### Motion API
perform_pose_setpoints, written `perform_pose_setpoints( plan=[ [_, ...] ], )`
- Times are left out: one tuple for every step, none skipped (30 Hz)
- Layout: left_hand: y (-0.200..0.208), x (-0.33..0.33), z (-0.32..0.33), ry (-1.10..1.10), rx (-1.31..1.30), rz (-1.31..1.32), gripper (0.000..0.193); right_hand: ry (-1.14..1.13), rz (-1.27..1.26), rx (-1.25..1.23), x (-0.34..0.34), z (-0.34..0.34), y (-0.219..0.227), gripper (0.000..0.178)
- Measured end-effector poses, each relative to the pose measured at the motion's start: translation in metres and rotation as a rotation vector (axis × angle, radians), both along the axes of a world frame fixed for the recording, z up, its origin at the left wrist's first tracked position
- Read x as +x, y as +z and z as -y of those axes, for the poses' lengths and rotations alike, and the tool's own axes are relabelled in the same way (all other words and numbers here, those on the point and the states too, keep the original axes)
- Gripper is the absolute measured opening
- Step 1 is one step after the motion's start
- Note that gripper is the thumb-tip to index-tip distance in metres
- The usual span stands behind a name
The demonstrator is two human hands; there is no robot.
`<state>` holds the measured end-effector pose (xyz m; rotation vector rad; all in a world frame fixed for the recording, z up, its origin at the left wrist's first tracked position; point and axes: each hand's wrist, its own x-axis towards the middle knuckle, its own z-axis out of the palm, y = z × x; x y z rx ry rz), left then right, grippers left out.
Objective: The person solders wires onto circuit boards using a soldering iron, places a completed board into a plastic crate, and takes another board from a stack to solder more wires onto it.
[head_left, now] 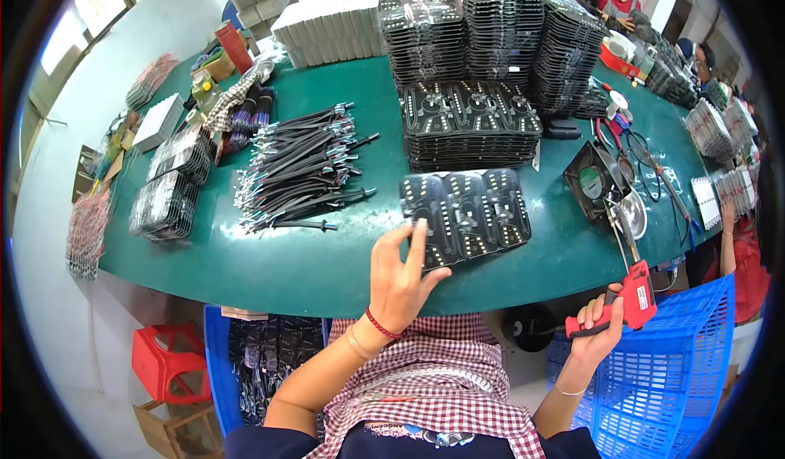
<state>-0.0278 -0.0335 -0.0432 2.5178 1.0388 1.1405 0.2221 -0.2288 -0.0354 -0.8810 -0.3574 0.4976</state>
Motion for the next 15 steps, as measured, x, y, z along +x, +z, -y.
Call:
perform_pose_setpoints(
  plan=[
    [-0.004, -0.005, 0.004, 0.005, -0.008, -0.005, 0.083, 0.006, -0.002, -0.004, -0.001, 0.000, 0.001, 0.027],
    [-0.005, -0.006, 0.006, 0.111, -0.072, -0.124, 0.085, 0.012, -0.001, -0.007, 0.000, -0.001, 0.000, 0.027],
    [-0.004, -0.006, 0.007, 0.215, -0.136, -0.242, 0.088, 0.030, -0.009, 0.000, 0.001, -0.003, 0.000, 0.027],
    [-0.001, -0.002, 0.010, 0.299, -0.162, -0.337, 0.086, 0.046, -0.015, 0.007, 0.002, -0.003, 0.000, 0.027],
    [0.006, 0.002, 0.008, 0.299, -0.165, -0.338, 0.086, 0.047, -0.016, 0.004, 0.001, -0.004, 0.001, 0.027],
    [0.014, 0.009, -0.001, 0.142, -0.151, -0.134, 0.083, 0.055, -0.019, 0.004, -0.001, -0.004, 0.002, 0.027],
    [0.021, 0.019, -0.012, -0.019, -0.135, 0.069, 0.080, 0.061, -0.022, 0.004, -0.003, -0.004, 0.004, 0.028],
    [0.027, 0.035, -0.024, -0.260, -0.424, 0.275, 0.068, 0.057, -0.020, 0.002, -0.005, -0.004, 0.002, 0.028],
    [0.032, 0.054, -0.038, -0.385, -0.735, 0.536, 0.063, 0.057, -0.019, 0.005, -0.006, -0.004, 0.002, 0.028],
    [0.034, 0.075, -0.052, -0.514, -1.046, 0.802, 0.058, 0.053, -0.012, 0.007, -0.005, -0.004, 0.003, 0.028],
    [0.035, 0.088, -0.065, -0.602, -1.140, 0.979, 0.055, 0.057, -0.005, 0.010, -0.005, -0.003, 0.005, 0.028],
    [0.040, 0.101, -0.074, -0.581, -1.228, 1.097, 0.055, 0.056, -0.009, 0.026, -0.006, 0.000, 0.006, 0.028],
    [0.045, 0.110, -0.082, -0.557, -1.317, 1.214, 0.054, 0.057, -0.013, 0.041, -0.006, 0.003, 0.006, 0.027],
    [0.044, 0.114, -0.091, -0.542, -1.442, 1.274, 0.052, 0.053, -0.023, 0.053, -0.006, 0.007, 0.006, 0.027],
    [0.043, 0.116, -0.098, -0.522, -1.567, 1.331, 0.050, 0.044, -0.019, 0.053, -0.005, 0.010, 0.007, 0.027]
  ],
)
